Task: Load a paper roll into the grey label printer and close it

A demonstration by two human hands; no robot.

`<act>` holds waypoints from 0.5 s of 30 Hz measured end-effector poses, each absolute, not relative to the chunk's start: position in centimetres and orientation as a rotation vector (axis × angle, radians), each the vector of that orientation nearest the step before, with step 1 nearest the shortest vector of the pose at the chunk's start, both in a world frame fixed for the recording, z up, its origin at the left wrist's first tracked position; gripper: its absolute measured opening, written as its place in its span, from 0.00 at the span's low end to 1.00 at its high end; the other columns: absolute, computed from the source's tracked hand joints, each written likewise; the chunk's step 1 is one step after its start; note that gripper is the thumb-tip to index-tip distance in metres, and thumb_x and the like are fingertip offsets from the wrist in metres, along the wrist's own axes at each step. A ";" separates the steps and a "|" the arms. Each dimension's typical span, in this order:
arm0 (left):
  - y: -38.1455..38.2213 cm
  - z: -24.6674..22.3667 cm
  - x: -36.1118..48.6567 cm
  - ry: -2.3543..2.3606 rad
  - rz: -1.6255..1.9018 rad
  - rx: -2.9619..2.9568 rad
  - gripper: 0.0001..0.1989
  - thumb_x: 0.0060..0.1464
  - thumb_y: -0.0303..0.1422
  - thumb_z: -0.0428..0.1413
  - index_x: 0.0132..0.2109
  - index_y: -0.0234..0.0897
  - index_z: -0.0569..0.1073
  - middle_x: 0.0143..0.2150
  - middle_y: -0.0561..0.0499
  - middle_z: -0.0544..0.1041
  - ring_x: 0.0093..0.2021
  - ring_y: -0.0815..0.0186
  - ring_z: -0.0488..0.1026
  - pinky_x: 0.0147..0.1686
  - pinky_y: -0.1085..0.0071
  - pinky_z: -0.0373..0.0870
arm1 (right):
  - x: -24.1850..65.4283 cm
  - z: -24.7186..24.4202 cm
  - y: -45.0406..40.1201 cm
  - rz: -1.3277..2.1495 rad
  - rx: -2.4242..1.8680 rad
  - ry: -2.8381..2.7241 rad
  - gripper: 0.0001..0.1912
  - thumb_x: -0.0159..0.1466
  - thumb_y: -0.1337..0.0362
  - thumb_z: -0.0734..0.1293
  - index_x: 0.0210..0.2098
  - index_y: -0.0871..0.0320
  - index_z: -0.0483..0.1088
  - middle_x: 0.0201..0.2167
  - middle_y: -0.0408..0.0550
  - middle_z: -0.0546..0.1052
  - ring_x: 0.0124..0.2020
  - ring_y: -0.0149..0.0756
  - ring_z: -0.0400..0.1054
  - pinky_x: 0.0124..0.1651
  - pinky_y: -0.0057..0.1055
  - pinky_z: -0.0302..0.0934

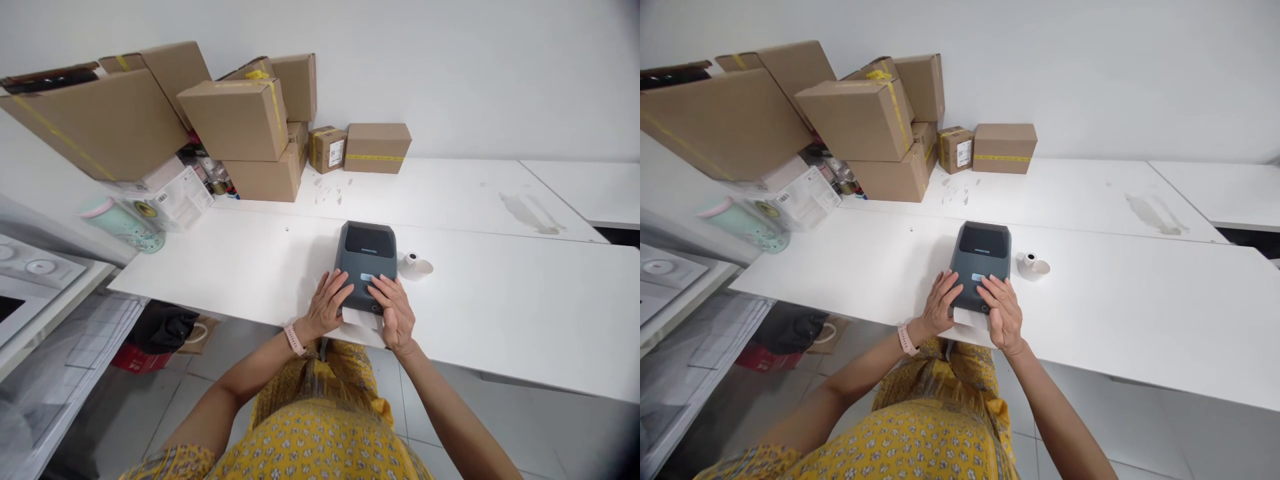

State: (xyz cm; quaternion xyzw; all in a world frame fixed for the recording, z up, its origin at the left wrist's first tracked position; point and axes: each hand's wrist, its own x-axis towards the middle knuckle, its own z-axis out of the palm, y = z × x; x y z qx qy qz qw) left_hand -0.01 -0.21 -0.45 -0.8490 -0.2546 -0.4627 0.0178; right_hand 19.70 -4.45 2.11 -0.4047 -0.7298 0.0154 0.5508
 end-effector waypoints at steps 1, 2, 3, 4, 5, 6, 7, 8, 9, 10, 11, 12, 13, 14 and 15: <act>-0.1 -0.4 0.0 -0.809 -1.426 -2.647 0.27 0.64 0.40 0.48 0.66 0.32 0.56 0.67 0.33 0.61 0.71 0.50 0.52 0.65 0.44 0.57 | 19.7 2.0 -4.4 0.034 -0.951 -1.721 0.26 0.69 0.67 0.50 0.60 0.53 0.69 0.59 0.50 0.73 0.63 0.48 0.63 0.66 0.58 0.51; -0.1 -0.3 0.1 -0.815 -1.423 -2.654 0.27 0.64 0.40 0.49 0.66 0.33 0.57 0.67 0.33 0.61 0.71 0.50 0.52 0.65 0.45 0.59 | 19.7 2.0 -4.4 0.031 -0.945 -1.716 0.26 0.69 0.67 0.50 0.60 0.53 0.69 0.58 0.50 0.73 0.62 0.48 0.64 0.66 0.58 0.52; -0.2 -0.2 0.1 -0.818 -1.429 -2.655 0.27 0.64 0.39 0.49 0.66 0.34 0.57 0.67 0.34 0.61 0.71 0.51 0.53 0.65 0.46 0.60 | 19.7 2.0 -4.4 0.029 -0.940 -1.712 0.26 0.69 0.67 0.50 0.60 0.53 0.69 0.58 0.50 0.74 0.62 0.48 0.64 0.66 0.58 0.52; -0.2 -0.1 0.1 -0.820 -1.438 -2.652 0.26 0.64 0.39 0.49 0.65 0.34 0.57 0.67 0.35 0.62 0.70 0.51 0.53 0.64 0.47 0.62 | 19.7 1.9 -4.4 0.028 -0.937 -1.708 0.26 0.69 0.68 0.50 0.60 0.53 0.69 0.58 0.49 0.74 0.62 0.48 0.64 0.65 0.58 0.52; -0.3 -0.1 0.1 -0.824 -1.448 -2.646 0.26 0.64 0.38 0.49 0.65 0.35 0.58 0.66 0.35 0.62 0.70 0.52 0.54 0.63 0.47 0.63 | 19.7 1.8 -4.4 0.030 -0.937 -1.702 0.26 0.69 0.68 0.50 0.60 0.53 0.69 0.57 0.49 0.74 0.62 0.48 0.64 0.65 0.58 0.53; -0.3 -0.1 0.1 -0.833 -1.454 -2.644 0.26 0.63 0.37 0.50 0.65 0.35 0.58 0.66 0.36 0.63 0.70 0.52 0.54 0.63 0.47 0.64 | 19.7 1.7 -4.3 0.034 -0.941 -1.694 0.26 0.68 0.68 0.50 0.60 0.53 0.69 0.57 0.49 0.74 0.62 0.48 0.65 0.65 0.58 0.53; -0.3 -0.2 0.2 -0.844 -1.460 -2.644 0.25 0.63 0.37 0.50 0.65 0.35 0.59 0.65 0.36 0.64 0.70 0.52 0.55 0.63 0.48 0.65 | 19.7 1.5 -4.3 0.039 -0.948 -1.685 0.26 0.68 0.68 0.50 0.59 0.53 0.69 0.57 0.48 0.74 0.61 0.48 0.65 0.65 0.58 0.53; -0.3 -0.3 0.2 -0.848 -1.474 -2.646 0.25 0.63 0.37 0.50 0.64 0.35 0.59 0.65 0.36 0.65 0.70 0.51 0.55 0.62 0.48 0.65 | 19.6 1.3 -4.3 0.040 -0.955 -1.673 0.26 0.68 0.68 0.50 0.59 0.53 0.70 0.57 0.48 0.75 0.61 0.48 0.65 0.65 0.58 0.54; -0.3 -0.5 0.3 -0.847 -1.496 -2.648 0.24 0.63 0.38 0.50 0.63 0.35 0.60 0.64 0.36 0.65 0.70 0.51 0.55 0.62 0.47 0.66 | 19.6 1.0 -4.2 0.033 -0.959 -1.658 0.26 0.68 0.68 0.50 0.59 0.52 0.70 0.56 0.47 0.75 0.61 0.48 0.66 0.65 0.58 0.54; -0.2 -0.7 0.4 -0.842 -1.522 -2.648 0.24 0.63 0.39 0.50 0.62 0.35 0.61 0.64 0.37 0.66 0.70 0.51 0.55 0.62 0.47 0.66 | 19.5 0.8 -4.2 0.018 -0.962 -1.642 0.26 0.68 0.68 0.50 0.59 0.51 0.70 0.56 0.47 0.75 0.60 0.48 0.66 0.64 0.58 0.55; -0.1 -0.9 0.5 -0.838 -1.545 -2.651 0.24 0.62 0.40 0.51 0.62 0.36 0.62 0.63 0.37 0.66 0.70 0.51 0.55 0.62 0.47 0.66 | 19.4 0.5 -4.1 0.000 -0.968 -1.627 0.26 0.68 0.67 0.50 0.58 0.51 0.71 0.55 0.47 0.76 0.60 0.48 0.67 0.64 0.59 0.55; -0.1 -1.1 0.6 -0.840 -1.561 -2.659 0.24 0.62 0.40 0.52 0.61 0.37 0.62 0.63 0.38 0.66 0.70 0.51 0.55 0.62 0.47 0.66 | 19.4 0.3 -4.1 -0.015 -0.978 -1.613 0.26 0.69 0.67 0.50 0.58 0.50 0.71 0.55 0.46 0.76 0.59 0.48 0.67 0.64 0.59 0.55; -0.1 -1.1 0.7 -0.854 -1.570 -2.670 0.24 0.61 0.41 0.53 0.60 0.38 0.62 0.63 0.39 0.66 0.70 0.51 0.55 0.62 0.46 0.65 | 19.3 0.2 -4.1 -0.022 -0.992 -1.600 0.26 0.69 0.66 0.50 0.57 0.50 0.72 0.54 0.47 0.77 0.59 0.48 0.68 0.64 0.59 0.55; -0.1 -1.0 0.7 -0.881 -1.570 -2.684 0.24 0.60 0.40 0.54 0.60 0.39 0.62 0.63 0.39 0.66 0.70 0.51 0.55 0.62 0.46 0.65 | 19.2 0.2 -4.2 -0.019 -1.010 -1.591 0.26 0.69 0.65 0.50 0.57 0.50 0.72 0.54 0.47 0.77 0.59 0.49 0.68 0.64 0.60 0.55; -0.3 -0.6 0.7 -0.917 -1.565 -2.704 0.24 0.59 0.39 0.55 0.60 0.40 0.62 0.63 0.40 0.66 0.70 0.52 0.55 0.63 0.46 0.64 | 19.2 0.4 -4.3 -0.005 -1.026 -1.587 0.26 0.69 0.64 0.50 0.56 0.50 0.73 0.53 0.47 0.77 0.59 0.49 0.68 0.64 0.61 0.55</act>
